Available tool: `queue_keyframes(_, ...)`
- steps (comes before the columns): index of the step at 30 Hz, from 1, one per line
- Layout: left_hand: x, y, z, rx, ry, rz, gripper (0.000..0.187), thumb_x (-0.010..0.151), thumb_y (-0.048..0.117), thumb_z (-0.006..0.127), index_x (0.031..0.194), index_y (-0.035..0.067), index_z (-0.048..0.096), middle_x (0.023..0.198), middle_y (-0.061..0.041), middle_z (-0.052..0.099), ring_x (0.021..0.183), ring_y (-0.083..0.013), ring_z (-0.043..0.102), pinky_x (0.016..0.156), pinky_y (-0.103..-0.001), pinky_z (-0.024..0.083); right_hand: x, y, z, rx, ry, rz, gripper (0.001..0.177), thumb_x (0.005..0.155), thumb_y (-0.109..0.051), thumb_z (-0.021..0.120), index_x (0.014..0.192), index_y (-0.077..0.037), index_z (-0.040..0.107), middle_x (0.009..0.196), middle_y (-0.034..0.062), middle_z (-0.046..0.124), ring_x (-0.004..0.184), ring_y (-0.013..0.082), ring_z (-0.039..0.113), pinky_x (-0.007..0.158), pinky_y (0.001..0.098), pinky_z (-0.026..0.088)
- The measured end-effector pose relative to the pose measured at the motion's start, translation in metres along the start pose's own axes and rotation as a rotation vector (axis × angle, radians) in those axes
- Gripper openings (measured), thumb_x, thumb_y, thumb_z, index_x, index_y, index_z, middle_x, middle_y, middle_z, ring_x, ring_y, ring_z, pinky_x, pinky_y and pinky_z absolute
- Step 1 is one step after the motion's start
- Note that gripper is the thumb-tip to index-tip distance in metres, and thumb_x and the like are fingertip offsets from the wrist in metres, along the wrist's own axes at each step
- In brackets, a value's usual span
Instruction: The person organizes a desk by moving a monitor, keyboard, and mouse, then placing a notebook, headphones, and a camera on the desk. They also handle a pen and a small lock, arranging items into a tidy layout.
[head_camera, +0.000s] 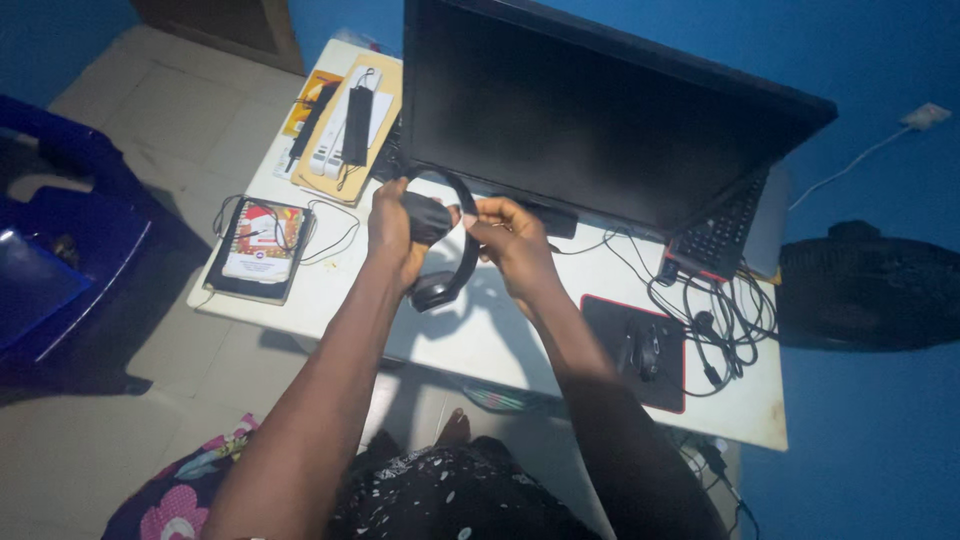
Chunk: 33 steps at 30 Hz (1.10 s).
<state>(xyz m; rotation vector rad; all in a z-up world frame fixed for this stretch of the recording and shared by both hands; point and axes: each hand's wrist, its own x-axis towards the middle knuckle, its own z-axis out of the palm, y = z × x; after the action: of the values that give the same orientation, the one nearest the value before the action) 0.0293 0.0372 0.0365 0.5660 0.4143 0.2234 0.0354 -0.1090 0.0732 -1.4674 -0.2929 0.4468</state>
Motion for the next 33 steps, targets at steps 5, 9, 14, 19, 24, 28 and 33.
queue_keyframes(5,-0.012,0.019,0.011,0.031,-0.026,0.062,0.041,0.08,0.038,0.048,0.101,0.006,0.034,0.079,-0.018,0.049,0.063,-0.0291,0.061,0.058,-0.04,0.055,-0.001,0.01,0.01,-0.087,-0.039,-0.002,0.015,0.078,-0.019,0.062,0.085,-0.006,0.057,0.072,-0.0037,0.052,0.063,0.0052,0.044,0.057,0.0212,0.037)
queue_keyframes(9,-0.013,0.025,0.019,0.149,-0.071,0.124,0.042,0.074,0.016,0.06,0.107,0.007,0.036,0.088,-0.014,0.05,0.07,-0.0293,0.062,0.062,-0.04,0.055,-0.001,0.013,0.012,-0.159,0.05,0.06,0.032,0.078,-0.033,0.06,0.092,-0.005,0.055,0.084,0.0034,0.055,0.075,0.0082,0.05,0.063,0.0235,0.041)
queue_keyframes(14,-0.011,0.022,0.027,-0.017,-0.174,0.081,0.042,0.075,0.012,0.056,0.111,0.007,0.036,0.084,-0.016,0.049,0.071,-0.0285,0.063,0.063,-0.037,0.056,-0.001,0.022,0.01,0.082,0.056,0.491,0.059,0.073,-0.058,0.042,0.108,-0.01,0.044,0.104,0.0108,0.051,0.09,0.0162,0.055,0.071,0.0381,0.049)
queue_keyframes(19,-0.007,0.012,0.03,0.046,-0.194,0.016,0.038,0.077,0.014,0.053,0.11,0.009,0.037,0.084,-0.016,0.055,0.076,-0.0251,0.061,0.068,-0.035,0.053,-0.001,0.04,0.006,0.6,-0.113,0.396,0.069,0.08,-0.06,0.04,0.113,0.001,0.041,0.1,0.0142,0.053,0.093,0.0214,0.056,0.08,0.0432,0.048)
queue_keyframes(24,-0.002,0.006,0.026,0.632,-0.175,0.067,0.028,0.078,0.019,0.058,0.103,0.008,0.054,0.086,-0.004,0.057,0.079,-0.0102,0.056,0.075,-0.029,0.044,0.012,0.04,-0.003,0.647,-0.059,0.333,0.069,0.079,-0.06,0.036,0.106,0.003,0.044,0.094,0.014,0.059,0.087,0.0199,0.059,0.076,0.0403,0.051)
queue_keyframes(28,-0.011,0.008,0.028,0.729,-0.144,0.041,0.031,0.081,0.033,0.053,0.098,0.008,0.056,0.083,-0.005,0.056,0.079,-0.0123,0.053,0.076,-0.031,0.04,0.019,0.031,-0.007,0.53,-0.114,0.17,0.068,0.084,-0.06,0.035,0.109,0.003,0.044,0.09,0.0148,0.057,0.082,0.0201,0.058,0.077,0.0381,0.049)
queue_keyframes(33,-0.026,0.023,0.036,0.769,-0.054,-0.166,0.045,0.076,0.05,0.043,0.109,0.019,0.048,0.086,-0.003,0.056,0.083,-0.0134,0.054,0.075,-0.038,0.039,0.028,0.024,-0.003,0.5,-0.072,0.196,0.071,0.08,-0.062,0.033,0.111,0.0,0.045,0.091,0.0089,0.056,0.083,0.0139,0.056,0.073,0.0297,0.047)
